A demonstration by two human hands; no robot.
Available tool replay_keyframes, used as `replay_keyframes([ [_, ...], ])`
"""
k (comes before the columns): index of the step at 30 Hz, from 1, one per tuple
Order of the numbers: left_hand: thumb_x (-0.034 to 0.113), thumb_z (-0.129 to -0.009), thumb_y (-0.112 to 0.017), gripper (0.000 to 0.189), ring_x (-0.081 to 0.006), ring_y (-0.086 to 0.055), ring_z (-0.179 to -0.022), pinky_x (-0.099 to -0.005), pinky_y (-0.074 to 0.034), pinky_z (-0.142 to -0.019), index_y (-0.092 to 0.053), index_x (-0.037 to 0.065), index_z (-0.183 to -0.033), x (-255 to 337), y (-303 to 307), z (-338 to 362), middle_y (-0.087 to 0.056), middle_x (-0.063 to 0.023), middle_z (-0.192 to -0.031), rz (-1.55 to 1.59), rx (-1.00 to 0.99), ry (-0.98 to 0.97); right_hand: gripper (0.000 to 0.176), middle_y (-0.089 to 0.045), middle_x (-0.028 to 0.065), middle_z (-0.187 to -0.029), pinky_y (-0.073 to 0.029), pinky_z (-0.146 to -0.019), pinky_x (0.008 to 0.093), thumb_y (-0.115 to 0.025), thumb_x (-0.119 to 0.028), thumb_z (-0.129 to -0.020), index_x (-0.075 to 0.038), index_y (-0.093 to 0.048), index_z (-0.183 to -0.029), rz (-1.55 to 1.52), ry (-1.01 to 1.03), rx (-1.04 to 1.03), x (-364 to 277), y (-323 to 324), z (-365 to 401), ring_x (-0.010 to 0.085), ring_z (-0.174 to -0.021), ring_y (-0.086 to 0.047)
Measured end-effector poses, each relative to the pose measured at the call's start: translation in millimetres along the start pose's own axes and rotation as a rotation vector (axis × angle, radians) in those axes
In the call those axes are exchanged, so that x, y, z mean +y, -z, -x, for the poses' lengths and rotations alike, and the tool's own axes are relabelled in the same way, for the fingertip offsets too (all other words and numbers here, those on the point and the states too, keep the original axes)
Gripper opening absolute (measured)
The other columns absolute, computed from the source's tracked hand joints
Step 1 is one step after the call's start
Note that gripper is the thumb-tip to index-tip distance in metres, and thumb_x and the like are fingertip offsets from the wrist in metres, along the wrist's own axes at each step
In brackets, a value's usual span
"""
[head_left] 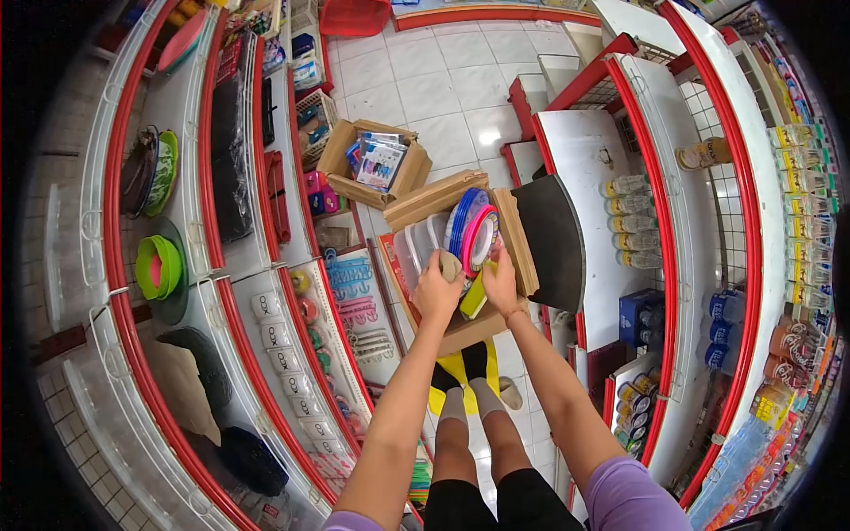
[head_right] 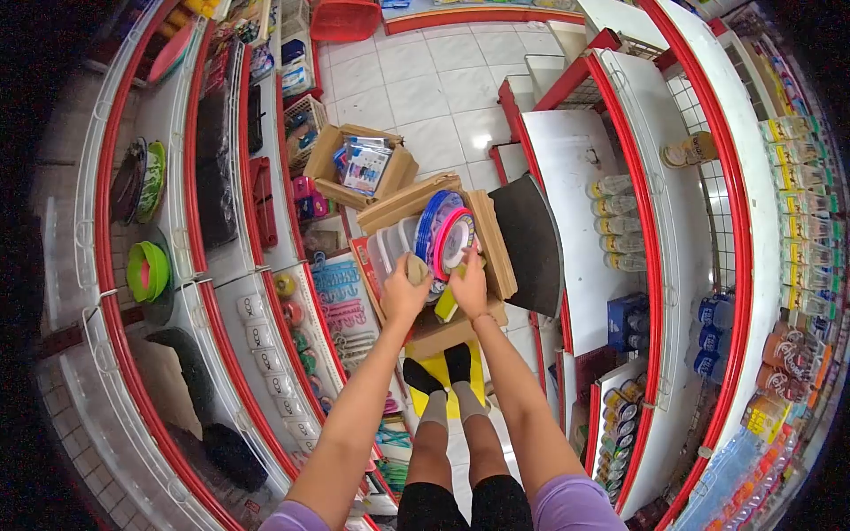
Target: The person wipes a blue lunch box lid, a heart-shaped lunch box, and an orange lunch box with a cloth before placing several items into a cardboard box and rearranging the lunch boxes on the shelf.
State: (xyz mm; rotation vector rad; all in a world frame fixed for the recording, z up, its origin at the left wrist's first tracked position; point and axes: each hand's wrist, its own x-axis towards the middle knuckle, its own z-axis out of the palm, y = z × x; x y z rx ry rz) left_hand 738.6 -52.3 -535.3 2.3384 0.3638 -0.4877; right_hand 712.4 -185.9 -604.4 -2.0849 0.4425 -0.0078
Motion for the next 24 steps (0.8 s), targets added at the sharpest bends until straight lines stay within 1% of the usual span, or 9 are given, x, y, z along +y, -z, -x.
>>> replay_keyframes([
  [2, 0.027, -0.067, -0.07, 0.067, -0.0387, -0.058, -0.096, -0.0455, -0.047, -0.079, -0.044, 0.015, -0.127, -4, -11, 6, -0.062, -0.0207, -0.102, 0.032, 0.059, 0.034, 0.049, -0.053, 0.0267, -0.114, -0.038, -0.092, 0.0405, -0.056, -0.017, -0.08, 0.005, -0.043, -0.123, -0.065, -0.088, -0.051, 9, -6, -17, 0.0347, -0.111, -0.05],
  [3, 0.022, -0.067, -0.069, 0.069, -0.0386, -0.058, -0.097, -0.0455, -0.047, -0.079, -0.041, 0.014, -0.13, -5, -9, 8, -0.061, -0.0206, -0.103, 0.089, 0.031, 0.04, 0.056, -0.051, 0.0276, -0.12, -0.039, -0.092, 0.0354, -0.054, -0.025, -0.085, 0.007, -0.039, -0.128, -0.064, -0.16, -0.195, 8, -5, -23, 0.0324, -0.112, -0.051],
  [7, 0.02, -0.067, -0.068, 0.055, -0.0393, -0.059, -0.092, -0.0446, -0.047, -0.077, -0.052, 0.006, -0.117, -24, -26, -3, -0.063, -0.0223, -0.097, 0.142, 0.124, -0.019, 0.052, -0.057, 0.0205, -0.113, -0.043, -0.088, 0.0322, -0.049, -0.017, -0.087, 0.005, -0.033, -0.132, -0.214, -0.191, -0.296, 8, -30, -26, 0.0247, -0.104, -0.055],
  [9, 0.019, -0.067, -0.068, 0.046, -0.0392, -0.06, -0.09, -0.0442, -0.048, -0.076, -0.058, 0.002, -0.108, -27, -30, -10, -0.063, -0.0232, -0.092, 0.144, 0.131, -0.014, 0.052, -0.057, 0.0224, -0.111, -0.045, -0.085, 0.0317, -0.051, -0.015, -0.086, 0.007, -0.034, -0.131, -0.38, -0.183, -0.288, 4, -37, -22, 0.026, -0.1, -0.058],
  [12, 0.023, -0.067, -0.069, 0.061, -0.039, -0.059, -0.09, -0.0466, -0.048, -0.077, -0.05, 0.014, -0.124, -27, -26, -6, -0.06, -0.0232, -0.101, 0.124, 0.008, 0.062, 0.054, -0.058, 0.022, -0.107, -0.046, -0.083, 0.0323, -0.056, -0.008, -0.082, 0.007, -0.035, -0.129, -0.341, -0.099, -0.218, 3, -41, -13, 0.0269, -0.097, -0.059],
  [15, 0.022, -0.069, -0.069, 0.059, -0.039, -0.06, -0.086, -0.0466, -0.048, -0.075, -0.05, 0.012, -0.124, -23, -22, 3, -0.062, -0.0226, -0.095, 0.074, -0.002, 0.055, 0.053, -0.059, 0.0217, -0.105, -0.046, -0.083, 0.0332, -0.058, -0.004, -0.078, 0.007, -0.038, -0.126, -0.214, -0.048, -0.162, -1, -36, -7, 0.0282, -0.096, -0.059],
  [18, 0.02, -0.07, -0.068, 0.06, -0.0391, -0.059, -0.089, -0.0465, -0.048, -0.077, -0.048, 0.01, -0.126, -20, -27, 10, -0.059, -0.0225, -0.104, 0.073, 0.054, -0.05, 0.052, -0.059, 0.0222, -0.104, -0.046, -0.083, 0.0345, -0.057, 0.001, -0.074, 0.007, -0.041, -0.124, -0.17, -0.062, -0.102, -1, -32, -3, 0.0294, -0.096, -0.059],
  [21, 0.016, -0.07, -0.067, 0.062, -0.0403, -0.056, -0.096, -0.0457, -0.047, -0.078, -0.045, 0.007, -0.127, -4, -27, 26, -0.056, -0.0233, -0.108, 0.027, 0.193, -0.274, 0.049, -0.059, 0.0237, -0.105, -0.045, -0.084, 0.0362, -0.054, 0.006, -0.072, 0.007, -0.046, -0.12, -0.109, -0.049, -0.014, 13, -31, -6, 0.0294, -0.097, -0.059],
  [24, 0.017, -0.07, -0.068, 0.076, -0.041, -0.052, -0.102, -0.0456, -0.046, -0.081, -0.032, 0.011, -0.137, -4, -35, 21, -0.05, -0.0231, -0.117, 0.095, 0.052, -0.2, 0.045, -0.061, 0.0234, -0.098, -0.049, -0.075, 0.0346, -0.058, 0.002, -0.074, 0.007, -0.049, -0.118, -0.073, -0.033, -0.04, 8, -19, -9, 0.0295, -0.087, -0.062],
])
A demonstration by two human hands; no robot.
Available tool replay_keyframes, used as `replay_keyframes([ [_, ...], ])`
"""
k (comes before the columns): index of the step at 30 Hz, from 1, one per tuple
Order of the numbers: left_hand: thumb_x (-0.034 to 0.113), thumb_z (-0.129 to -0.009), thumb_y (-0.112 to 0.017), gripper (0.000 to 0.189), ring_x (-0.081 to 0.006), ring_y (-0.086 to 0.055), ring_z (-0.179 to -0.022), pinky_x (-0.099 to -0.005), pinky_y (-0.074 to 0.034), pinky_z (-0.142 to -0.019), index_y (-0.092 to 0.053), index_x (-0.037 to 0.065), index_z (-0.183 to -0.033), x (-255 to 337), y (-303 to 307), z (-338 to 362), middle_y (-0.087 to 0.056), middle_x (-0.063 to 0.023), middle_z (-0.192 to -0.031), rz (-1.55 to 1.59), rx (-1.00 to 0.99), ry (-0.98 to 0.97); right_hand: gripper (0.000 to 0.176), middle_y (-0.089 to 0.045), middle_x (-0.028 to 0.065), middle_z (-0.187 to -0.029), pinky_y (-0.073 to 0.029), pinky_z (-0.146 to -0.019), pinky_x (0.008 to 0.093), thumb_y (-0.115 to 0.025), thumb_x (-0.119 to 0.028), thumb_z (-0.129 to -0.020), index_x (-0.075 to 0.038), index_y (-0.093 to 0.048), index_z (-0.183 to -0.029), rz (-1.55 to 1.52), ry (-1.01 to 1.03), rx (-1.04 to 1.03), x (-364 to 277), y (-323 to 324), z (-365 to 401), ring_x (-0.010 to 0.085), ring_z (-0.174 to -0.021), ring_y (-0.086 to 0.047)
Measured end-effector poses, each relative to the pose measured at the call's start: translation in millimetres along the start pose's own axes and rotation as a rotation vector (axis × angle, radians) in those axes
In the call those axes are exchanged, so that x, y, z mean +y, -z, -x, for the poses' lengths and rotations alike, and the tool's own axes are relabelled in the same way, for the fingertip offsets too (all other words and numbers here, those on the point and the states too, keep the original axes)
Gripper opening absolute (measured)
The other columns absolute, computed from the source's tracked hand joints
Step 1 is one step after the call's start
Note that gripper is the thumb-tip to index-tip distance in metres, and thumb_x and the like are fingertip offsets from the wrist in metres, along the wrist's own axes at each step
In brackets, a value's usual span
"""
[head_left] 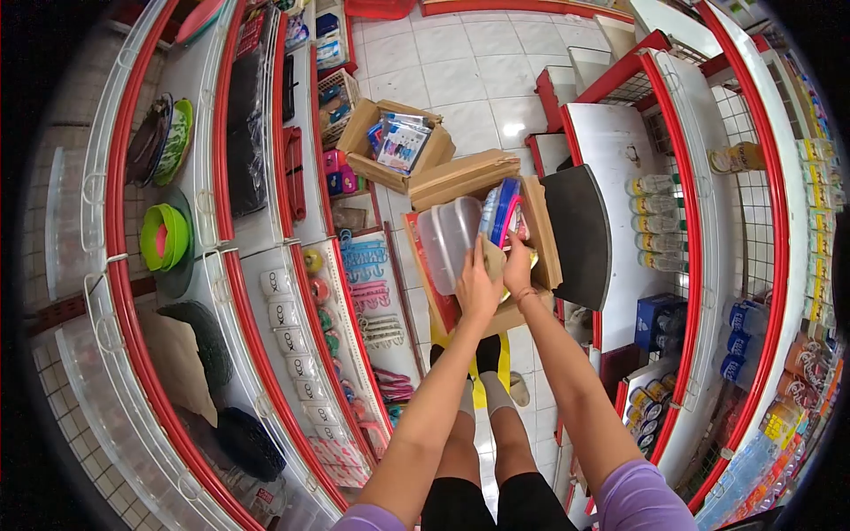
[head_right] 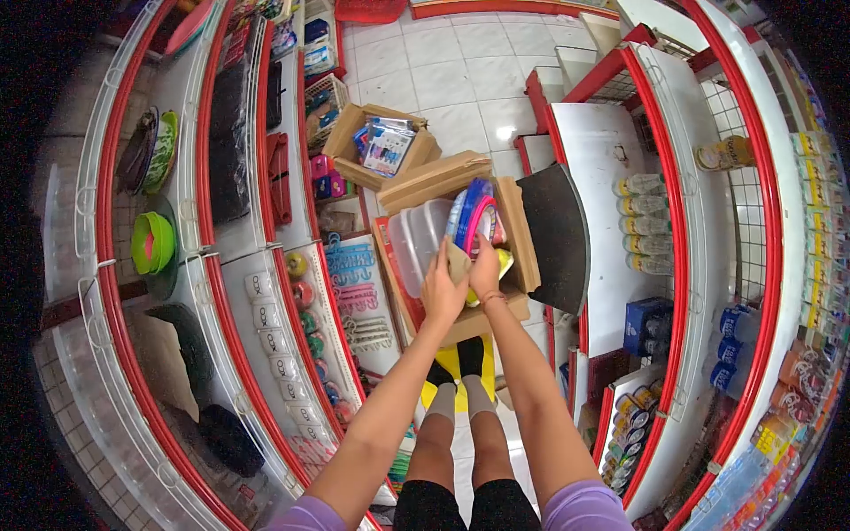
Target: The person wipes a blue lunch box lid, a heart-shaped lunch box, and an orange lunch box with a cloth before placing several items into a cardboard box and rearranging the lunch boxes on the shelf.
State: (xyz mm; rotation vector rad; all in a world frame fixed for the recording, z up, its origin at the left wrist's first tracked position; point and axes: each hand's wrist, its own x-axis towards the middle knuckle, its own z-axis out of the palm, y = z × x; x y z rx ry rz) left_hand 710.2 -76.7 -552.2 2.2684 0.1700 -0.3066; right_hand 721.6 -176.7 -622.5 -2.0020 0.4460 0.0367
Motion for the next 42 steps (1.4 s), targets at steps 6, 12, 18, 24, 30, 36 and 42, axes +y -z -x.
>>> replay_keyframes([
  [6, 0.02, -0.068, -0.07, 0.085, -0.0418, -0.055, -0.096, -0.0469, -0.046, -0.079, -0.024, 0.015, -0.139, -5, 3, -12, -0.052, -0.0229, -0.107, 0.094, 0.031, -0.051, 0.04, -0.065, 0.0125, -0.078, -0.05, -0.061, 0.0297, -0.066, -0.006, -0.072, -0.002, -0.059, -0.111, 0.034, 0.013, -0.116, -7, 19, -7, 0.0192, -0.067, -0.063],
  [12, 0.019, -0.066, -0.067, 0.078, -0.0432, -0.058, -0.091, -0.0477, -0.046, -0.078, -0.032, 0.014, -0.136, 6, 14, -29, -0.06, -0.0259, -0.1, -0.046, -0.061, 0.1, 0.045, -0.059, 0.0216, -0.095, -0.048, -0.073, 0.0379, -0.058, -0.003, -0.073, 0.001, -0.052, -0.117, 0.017, 0.217, -0.15, 6, 3, 10, 0.0359, -0.085, -0.059],
  [18, 0.02, -0.068, -0.067, 0.066, -0.0408, -0.058, -0.095, -0.0451, -0.046, -0.084, -0.044, 0.008, -0.128, 14, 49, -39, -0.061, -0.026, -0.1, -0.035, -0.057, 0.14, 0.046, -0.054, 0.0163, -0.102, -0.041, -0.085, 0.0411, -0.061, -0.008, -0.072, -0.001, -0.053, -0.117, 0.199, 0.263, -0.117, -29, 7, 41, 0.035, -0.097, -0.051],
  [24, 0.006, -0.068, -0.063, 0.044, -0.0222, -0.06, -0.088, -0.033, -0.047, -0.079, -0.054, 0.001, -0.111, -34, 70, -39, -0.062, -0.0112, -0.096, 0.537, -0.09, 0.178, 0.047, -0.049, 0.0103, -0.088, -0.039, -0.078, 0.0383, -0.065, -0.014, -0.071, -0.008, -0.056, -0.116, 0.312, 0.467, -0.154, -70, 22, 47, 0.0266, -0.087, -0.049],
  [30, -0.002, -0.068, -0.059, 0.039, -0.0143, -0.057, -0.086, -0.028, -0.046, -0.075, -0.052, 0.005, -0.106, -57, 81, -10, -0.058, -0.0036, -0.094, 0.784, -0.218, 0.324, 0.037, -0.052, 0.01, -0.096, -0.036, -0.079, 0.0377, -0.063, -0.019, -0.076, -0.009, -0.058, -0.111, 0.288, 0.549, -0.309, -70, 25, 52, 0.0263, -0.093, -0.05],
  [36, -0.001, -0.069, -0.062, 0.049, -0.016, -0.057, -0.09, -0.0291, -0.046, -0.082, -0.048, 0.005, -0.116, -79, 74, 7, -0.058, -0.0047, -0.1, 0.915, -0.28, 0.489, 0.046, -0.052, 0.0163, -0.105, -0.034, -0.091, 0.0432, -0.063, -0.012, -0.071, -0.004, -0.051, -0.115, 0.372, 0.34, 0.19, -57, 59, 50, 0.0342, -0.101, -0.048],
  [42, -0.001, -0.07, -0.061, 0.053, -0.0175, -0.056, -0.098, -0.0315, -0.046, -0.086, -0.044, 0.005, -0.12, -85, 85, 32, -0.056, -0.0063, -0.108, 1.006, -0.404, 0.56, 0.052, -0.057, 0.0081, -0.112, -0.05, -0.075, 0.027, -0.06, -0.021, -0.084, -0.002, -0.042, -0.129, -0.457, -0.386, -0.271, 23, 114, 60, 0.0128, -0.094, -0.058],
])
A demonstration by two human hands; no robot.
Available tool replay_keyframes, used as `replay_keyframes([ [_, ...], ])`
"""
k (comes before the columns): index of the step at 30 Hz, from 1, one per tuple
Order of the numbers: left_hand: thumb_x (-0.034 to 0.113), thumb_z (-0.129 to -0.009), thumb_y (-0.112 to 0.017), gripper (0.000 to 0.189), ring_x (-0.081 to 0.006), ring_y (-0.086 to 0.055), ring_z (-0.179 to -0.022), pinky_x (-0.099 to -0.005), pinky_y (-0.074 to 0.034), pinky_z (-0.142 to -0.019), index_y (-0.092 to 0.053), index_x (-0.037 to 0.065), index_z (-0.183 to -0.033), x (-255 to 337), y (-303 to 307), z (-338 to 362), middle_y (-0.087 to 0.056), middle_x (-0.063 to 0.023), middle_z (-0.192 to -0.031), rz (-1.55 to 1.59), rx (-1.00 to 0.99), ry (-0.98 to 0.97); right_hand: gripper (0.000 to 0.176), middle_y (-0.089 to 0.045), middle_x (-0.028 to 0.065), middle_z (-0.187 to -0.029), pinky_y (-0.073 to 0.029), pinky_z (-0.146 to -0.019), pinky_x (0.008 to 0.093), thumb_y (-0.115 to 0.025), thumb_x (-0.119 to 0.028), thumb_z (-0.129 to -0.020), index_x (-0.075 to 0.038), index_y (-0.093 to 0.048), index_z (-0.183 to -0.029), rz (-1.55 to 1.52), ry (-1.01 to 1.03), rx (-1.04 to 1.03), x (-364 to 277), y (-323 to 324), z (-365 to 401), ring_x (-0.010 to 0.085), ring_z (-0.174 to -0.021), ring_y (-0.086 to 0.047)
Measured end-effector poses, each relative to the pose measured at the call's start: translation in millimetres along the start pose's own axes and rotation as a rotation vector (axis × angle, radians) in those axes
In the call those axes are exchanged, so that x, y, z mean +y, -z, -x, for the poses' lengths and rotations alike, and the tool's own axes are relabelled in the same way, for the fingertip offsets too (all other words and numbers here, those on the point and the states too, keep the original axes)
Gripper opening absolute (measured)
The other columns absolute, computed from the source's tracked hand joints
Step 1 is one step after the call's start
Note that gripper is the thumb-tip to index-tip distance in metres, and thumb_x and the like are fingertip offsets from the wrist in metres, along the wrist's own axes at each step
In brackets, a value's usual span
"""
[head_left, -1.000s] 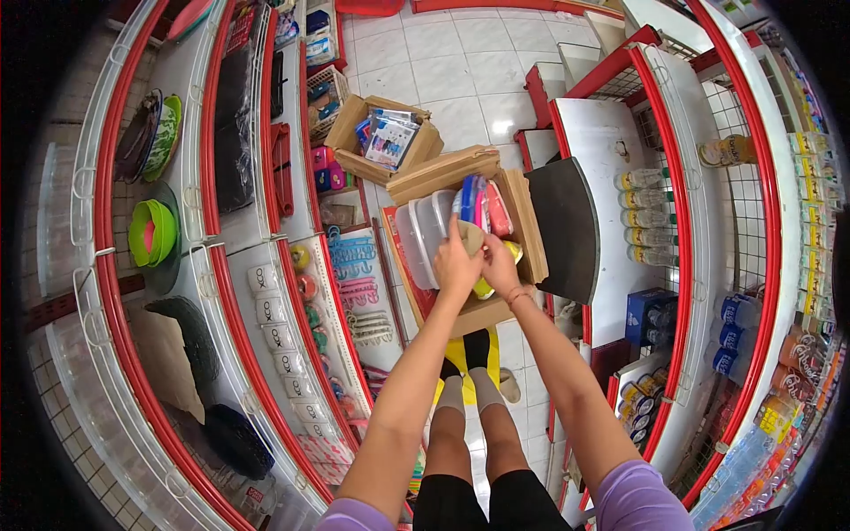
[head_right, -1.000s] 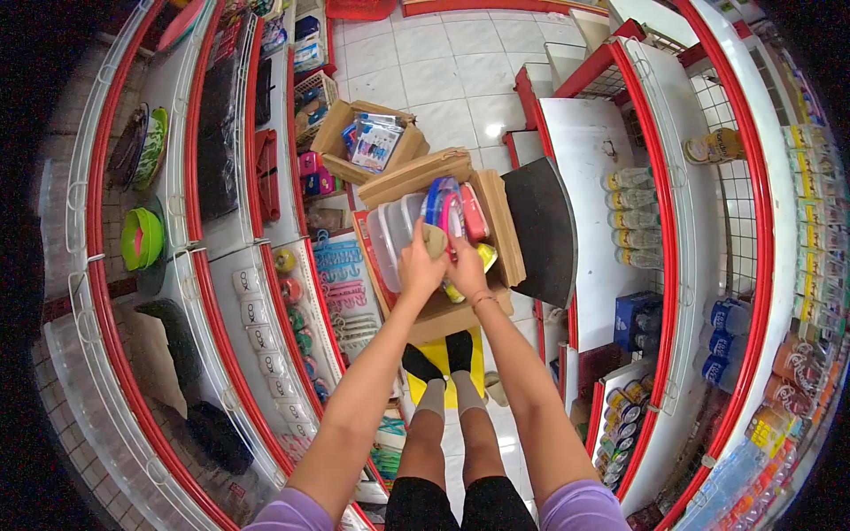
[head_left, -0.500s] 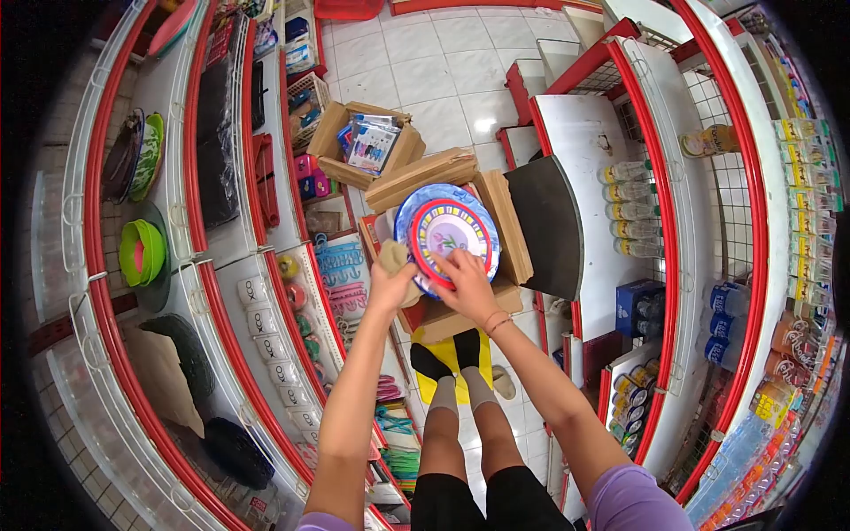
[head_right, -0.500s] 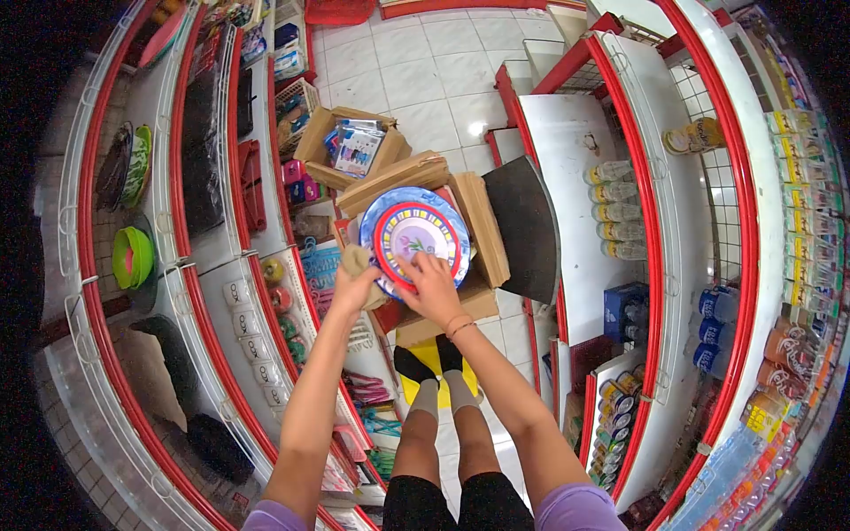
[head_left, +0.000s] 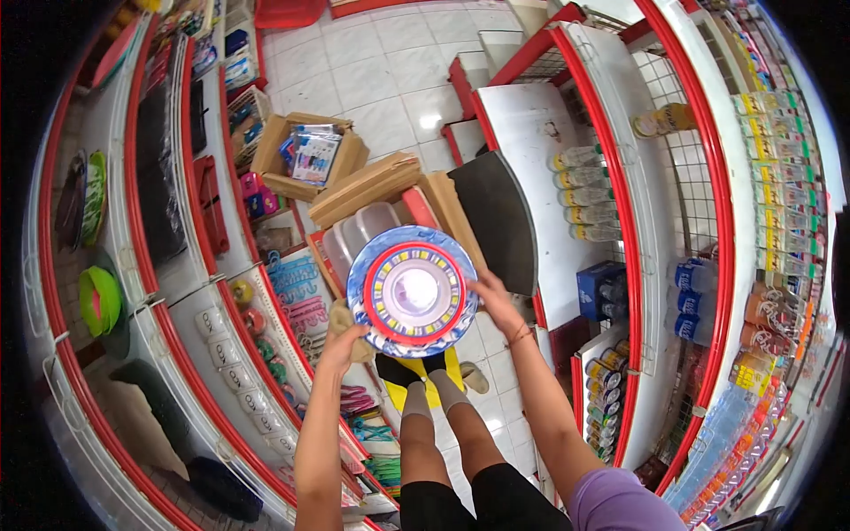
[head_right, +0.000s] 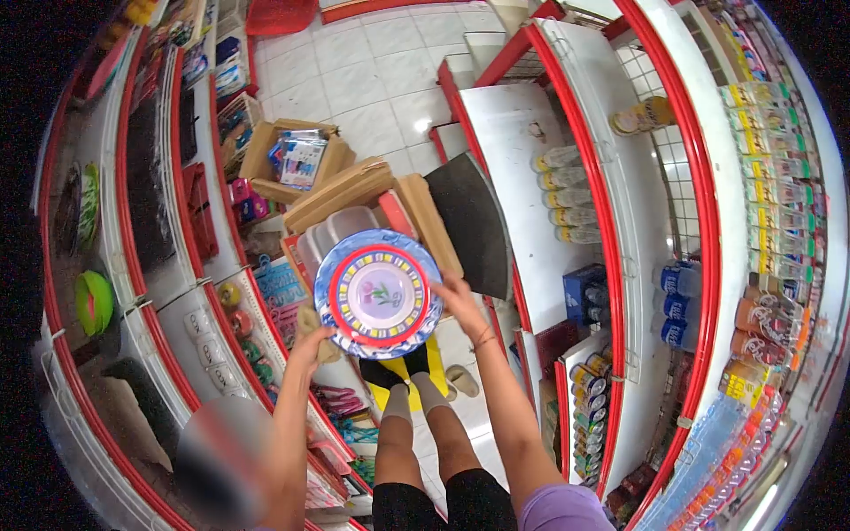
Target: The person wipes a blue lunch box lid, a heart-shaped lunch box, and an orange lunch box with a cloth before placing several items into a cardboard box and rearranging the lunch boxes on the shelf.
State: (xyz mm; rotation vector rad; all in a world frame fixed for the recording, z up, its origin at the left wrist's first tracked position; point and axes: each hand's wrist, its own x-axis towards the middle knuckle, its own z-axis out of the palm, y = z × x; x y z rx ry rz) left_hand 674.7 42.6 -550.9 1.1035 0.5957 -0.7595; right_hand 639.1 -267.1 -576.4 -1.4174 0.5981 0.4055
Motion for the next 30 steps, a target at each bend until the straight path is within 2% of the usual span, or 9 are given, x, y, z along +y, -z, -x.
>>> replay_keyframes([
  [2, -0.001, -0.069, -0.061, 0.057, -0.0177, -0.055, -0.101, -0.0316, -0.045, -0.087, -0.042, 0.005, -0.123, -10, 11, 5, -0.056, -0.0068, -0.11, -0.02, -0.031, 0.018, 0.05, -0.059, 0.008, -0.108, -0.052, -0.077, 0.0297, -0.055, -0.017, -0.086, -0.002, -0.038, -0.13, -0.41, -0.147, -0.041, -22, -19, 30, 0.0131, -0.096, -0.058],
  [5, -0.004, -0.067, -0.064, 0.067, -0.018, -0.054, -0.101, -0.0319, -0.044, -0.089, -0.037, 0.005, -0.128, -6, 7, 23, -0.055, -0.0072, -0.11, -0.021, -0.032, 0.056, 0.05, -0.06, 0.0094, -0.107, -0.053, -0.079, 0.0328, -0.055, -0.017, -0.085, 0.0, -0.037, -0.129, -0.594, -0.124, -0.019, -16, -20, 47, 0.0152, -0.095, -0.06],
  [8, -0.006, -0.067, -0.065, 0.069, -0.0181, -0.054, -0.102, -0.0319, -0.044, -0.089, -0.037, 0.004, -0.128, 2, -6, 42, -0.055, -0.008, -0.111, -0.052, -0.062, 0.038, 0.05, -0.058, 0.0113, -0.112, -0.053, -0.08, 0.0342, -0.056, -0.017, -0.084, 0.001, -0.039, -0.126, -0.79, -0.255, -0.12, 15, -9, 53, 0.0173, -0.094, -0.061],
  [10, -0.007, -0.067, -0.065, 0.068, -0.0184, -0.055, -0.102, -0.0317, -0.045, -0.089, -0.037, 0.004, -0.128, 5, -10, 51, -0.055, -0.0086, -0.112, -0.128, -0.093, -0.011, 0.049, -0.057, 0.0125, -0.112, -0.053, -0.079, 0.0338, -0.058, -0.018, -0.082, 0.001, -0.041, -0.124, -0.751, -0.19, -0.049, -9, -15, 65, 0.0182, -0.092, -0.062],
  [14, -0.003, -0.066, -0.068, 0.068, -0.0182, -0.055, -0.101, -0.0307, -0.045, -0.088, -0.037, 0.001, -0.127, 35, -49, 76, -0.054, -0.0089, -0.113, -0.141, -0.035, -0.094, 0.048, -0.056, 0.0101, -0.116, -0.044, -0.089, 0.0303, -0.056, -0.016, -0.085, 0.001, -0.04, -0.127, -0.597, -0.035, 0.091, -42, -18, 93, 0.0155, -0.103, -0.054],
  [18, 0.007, -0.066, -0.071, 0.073, -0.0171, -0.051, -0.106, -0.0307, -0.04, -0.093, -0.035, -0.003, -0.128, 86, -102, 108, -0.052, -0.0084, -0.116, -0.191, -0.183, -0.189, 0.044, -0.059, 0.0099, -0.109, -0.049, -0.083, 0.0313, -0.056, -0.016, -0.084, 0.0, -0.044, -0.123, -0.696, 0.084, 0.224, -97, -11, 130, 0.0176, -0.094, -0.06],
  [22, 0.009, -0.068, -0.071, 0.076, -0.0168, -0.049, -0.108, -0.0292, -0.038, -0.094, -0.032, -0.003, -0.132, 144, -176, 135, -0.051, -0.0088, -0.118, -0.193, -0.455, -0.233, 0.037, -0.062, 0.0122, -0.103, -0.05, -0.082, 0.0346, -0.053, -0.021, -0.083, 0.001, -0.051, -0.113, -0.796, 0.134, 0.313, -141, 33, 172, 0.0213, -0.089, -0.062],
  [26, 0.005, -0.073, -0.068, 0.071, -0.018, -0.051, -0.108, -0.0308, -0.039, -0.093, -0.033, -0.003, -0.133, 168, -222, 152, -0.05, -0.0107, -0.118, -0.257, -0.54, -0.236, 0.033, -0.063, 0.0122, -0.1, -0.05, -0.083, 0.0356, -0.052, -0.018, -0.084, 0.0, -0.052, -0.111, -0.968, 0.215, 0.492, -194, 99, 216, 0.0213, -0.091, -0.061],
  [30, 0.0, -0.075, -0.065, 0.065, -0.0188, -0.055, -0.104, -0.0306, -0.043, -0.088, -0.034, -0.003, -0.132, 161, -236, 159, -0.053, -0.0095, -0.114, -0.384, -0.59, -0.27, 0.034, -0.062, 0.0136, -0.107, -0.047, -0.089, 0.0383, -0.046, -0.023, -0.086, 0.001, -0.054, -0.11, -0.947, 0.363, 0.589, -253, 163, 247, 0.0241, -0.096, -0.06],
])
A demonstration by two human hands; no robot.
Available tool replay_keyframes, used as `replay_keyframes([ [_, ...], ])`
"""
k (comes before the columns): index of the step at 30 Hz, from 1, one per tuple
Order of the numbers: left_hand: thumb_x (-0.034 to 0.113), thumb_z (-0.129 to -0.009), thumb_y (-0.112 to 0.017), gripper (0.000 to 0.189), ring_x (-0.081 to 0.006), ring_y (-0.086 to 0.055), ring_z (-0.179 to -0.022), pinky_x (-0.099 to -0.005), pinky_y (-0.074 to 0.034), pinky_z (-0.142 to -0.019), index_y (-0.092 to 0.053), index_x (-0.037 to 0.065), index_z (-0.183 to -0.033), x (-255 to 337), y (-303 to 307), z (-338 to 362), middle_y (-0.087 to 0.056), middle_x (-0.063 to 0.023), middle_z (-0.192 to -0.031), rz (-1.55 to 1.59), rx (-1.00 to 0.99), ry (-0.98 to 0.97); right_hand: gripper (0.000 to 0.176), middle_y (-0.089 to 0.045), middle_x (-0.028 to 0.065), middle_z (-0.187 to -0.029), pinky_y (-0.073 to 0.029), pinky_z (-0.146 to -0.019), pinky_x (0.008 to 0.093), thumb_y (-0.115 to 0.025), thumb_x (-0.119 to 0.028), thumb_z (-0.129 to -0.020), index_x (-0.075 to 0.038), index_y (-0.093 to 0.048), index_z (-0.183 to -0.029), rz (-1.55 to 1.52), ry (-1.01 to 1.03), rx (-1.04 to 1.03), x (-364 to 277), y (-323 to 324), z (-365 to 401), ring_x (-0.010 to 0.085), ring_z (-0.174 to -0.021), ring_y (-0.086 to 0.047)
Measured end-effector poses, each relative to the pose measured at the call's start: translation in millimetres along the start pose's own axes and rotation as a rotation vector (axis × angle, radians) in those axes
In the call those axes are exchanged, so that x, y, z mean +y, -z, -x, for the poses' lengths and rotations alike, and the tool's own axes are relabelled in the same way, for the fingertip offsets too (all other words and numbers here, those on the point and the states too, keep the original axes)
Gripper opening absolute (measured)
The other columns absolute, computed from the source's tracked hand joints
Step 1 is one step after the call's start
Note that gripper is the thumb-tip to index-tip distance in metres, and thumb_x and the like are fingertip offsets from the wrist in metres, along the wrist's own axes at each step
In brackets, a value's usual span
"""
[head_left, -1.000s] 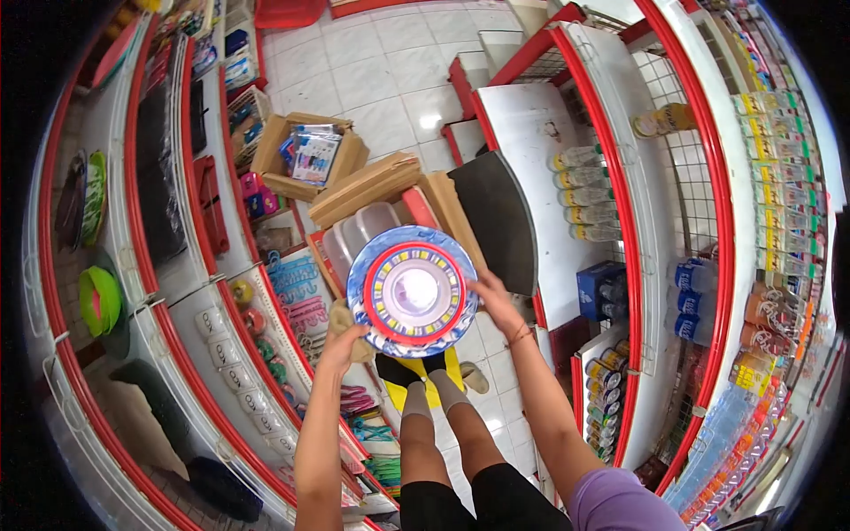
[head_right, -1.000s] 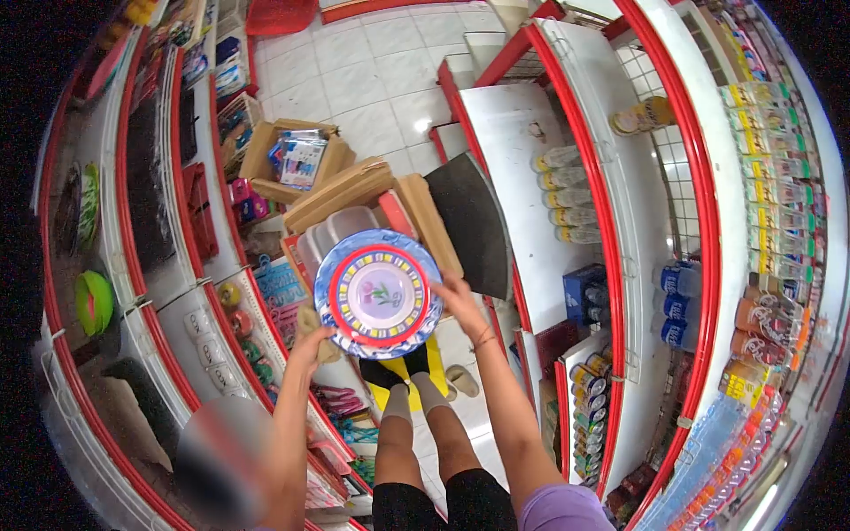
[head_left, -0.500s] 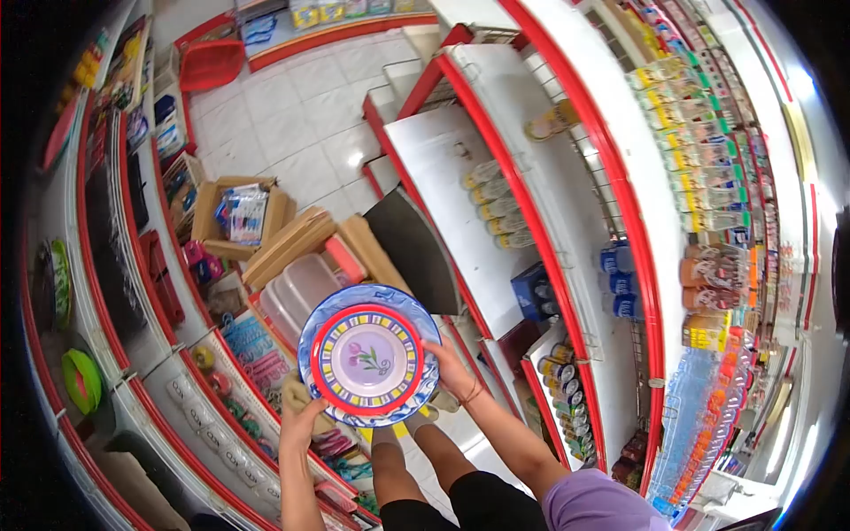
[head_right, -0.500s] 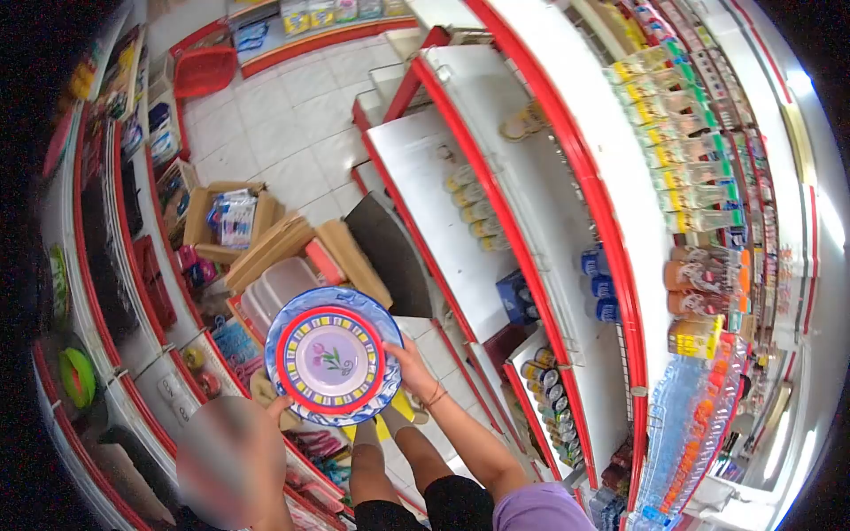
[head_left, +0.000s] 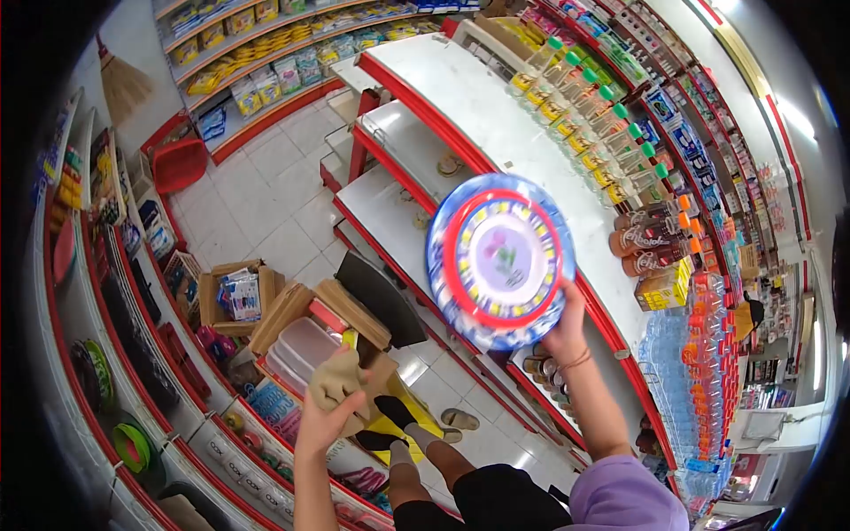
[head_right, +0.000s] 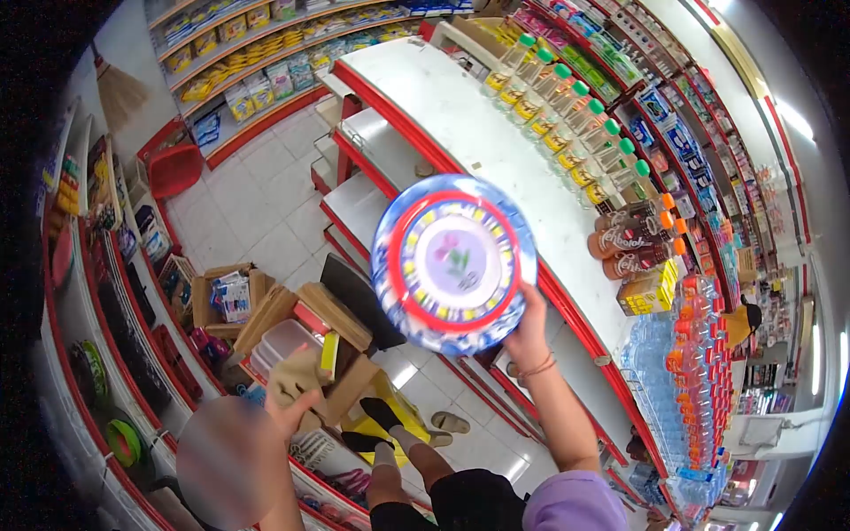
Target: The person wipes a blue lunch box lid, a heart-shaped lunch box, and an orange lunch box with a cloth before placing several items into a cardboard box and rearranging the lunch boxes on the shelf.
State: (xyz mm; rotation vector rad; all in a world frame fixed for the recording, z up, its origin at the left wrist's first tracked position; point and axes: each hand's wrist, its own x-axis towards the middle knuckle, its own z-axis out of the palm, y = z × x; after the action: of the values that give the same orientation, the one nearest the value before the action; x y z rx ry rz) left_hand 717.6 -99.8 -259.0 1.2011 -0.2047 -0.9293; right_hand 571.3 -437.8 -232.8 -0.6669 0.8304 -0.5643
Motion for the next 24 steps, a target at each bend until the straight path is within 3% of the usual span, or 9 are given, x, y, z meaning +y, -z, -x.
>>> replay_keyframes([
  [4, 0.001, -0.076, -0.065, 0.055, -0.0121, -0.056, -0.091, -0.0264, -0.044, -0.081, -0.043, -0.002, -0.127, -39, -1, 15, -0.058, -0.0065, -0.102, -0.107, 0.022, 0.05, 0.035, -0.061, 0.013, -0.11, -0.043, -0.093, 0.0392, -0.042, -0.024, -0.088, 0.0, -0.053, -0.111, -0.053, 0.149, 0.011, -52, -3, -30, 0.0249, -0.101, -0.058],
  [5, 0.004, -0.076, -0.067, 0.049, -0.0105, -0.056, -0.082, -0.0256, -0.046, -0.074, -0.049, -0.002, -0.121, -32, -6, 22, -0.06, -0.0043, -0.095, -0.202, 0.024, 0.089, 0.035, -0.06, 0.0124, -0.111, -0.043, -0.094, 0.0394, -0.041, -0.023, -0.088, 0.0, -0.053, -0.111, -0.095, 0.174, 0.017, -59, 5, -46, 0.0249, -0.101, -0.058],
  [8, 0.01, -0.075, -0.07, 0.042, -0.0107, -0.057, -0.076, -0.0266, -0.046, -0.067, -0.055, -0.001, -0.112, -92, 18, 46, -0.062, -0.0032, -0.087, -0.334, 0.074, 0.175, 0.034, -0.058, 0.0112, -0.115, -0.041, -0.096, 0.038, -0.039, -0.023, -0.089, -0.001, -0.051, -0.113, -0.135, 0.168, -0.018, -73, 3, -63, 0.0234, -0.105, -0.055],
  [10, 0.015, -0.073, -0.072, 0.039, -0.0122, -0.058, -0.075, -0.0281, -0.047, -0.066, -0.058, -0.001, -0.106, -107, 21, 59, -0.063, -0.0052, -0.084, -0.401, 0.099, 0.296, 0.035, -0.057, 0.0112, -0.116, -0.041, -0.095, 0.0397, -0.039, -0.024, -0.09, -0.002, -0.05, -0.114, -0.196, 0.308, 0.043, -75, 20, -88, 0.0244, -0.105, -0.055],
  [11, 0.017, -0.072, -0.073, 0.038, -0.0129, -0.059, -0.074, -0.0289, -0.047, -0.066, -0.06, -0.001, -0.103, -115, 24, 64, -0.064, -0.0062, -0.082, -0.434, 0.112, 0.355, 0.038, -0.054, 0.0153, -0.12, -0.039, -0.098, 0.0451, -0.037, -0.025, -0.09, 0.001, -0.047, -0.116, -0.198, 0.346, 0.105, -77, 19, -93, 0.029, -0.11, -0.052],
  [14, 0.023, -0.069, -0.074, 0.039, -0.0186, -0.063, -0.075, -0.0323, -0.048, -0.067, -0.061, -0.001, -0.098, -164, 45, 75, -0.065, -0.0123, -0.081, -0.596, 0.043, 0.428, 0.039, -0.053, 0.0152, -0.121, -0.04, -0.096, 0.0472, -0.037, -0.026, -0.09, 0.001, -0.047, -0.117, -0.175, 0.306, 0.158, -83, 18, -100, 0.03, -0.11, -0.052],
  [22, 0.025, -0.067, -0.074, 0.042, -0.0291, -0.064, -0.08, -0.0361, -0.048, -0.071, -0.061, -0.002, -0.096, -167, 29, 56, -0.065, -0.0179, -0.085, -0.69, -0.013, 0.445, 0.037, -0.053, 0.0133, -0.119, -0.044, -0.092, 0.046, -0.036, -0.025, -0.089, -0.002, -0.049, -0.115, -0.258, 0.276, 0.2, -75, 25, -115, 0.0283, -0.108, -0.053],
  [24, 0.026, -0.066, -0.074, 0.044, -0.0301, -0.063, -0.081, -0.0367, -0.048, -0.072, -0.06, -0.002, -0.097, -177, 30, 48, -0.065, -0.0183, -0.086, -0.708, 0.0, 0.402, 0.034, -0.057, 0.0126, -0.113, -0.048, -0.085, 0.0439, -0.036, -0.025, -0.089, -0.003, -0.05, -0.112, -0.206, 0.292, 0.231, -77, 30, -119, 0.0271, -0.101, -0.057],
])
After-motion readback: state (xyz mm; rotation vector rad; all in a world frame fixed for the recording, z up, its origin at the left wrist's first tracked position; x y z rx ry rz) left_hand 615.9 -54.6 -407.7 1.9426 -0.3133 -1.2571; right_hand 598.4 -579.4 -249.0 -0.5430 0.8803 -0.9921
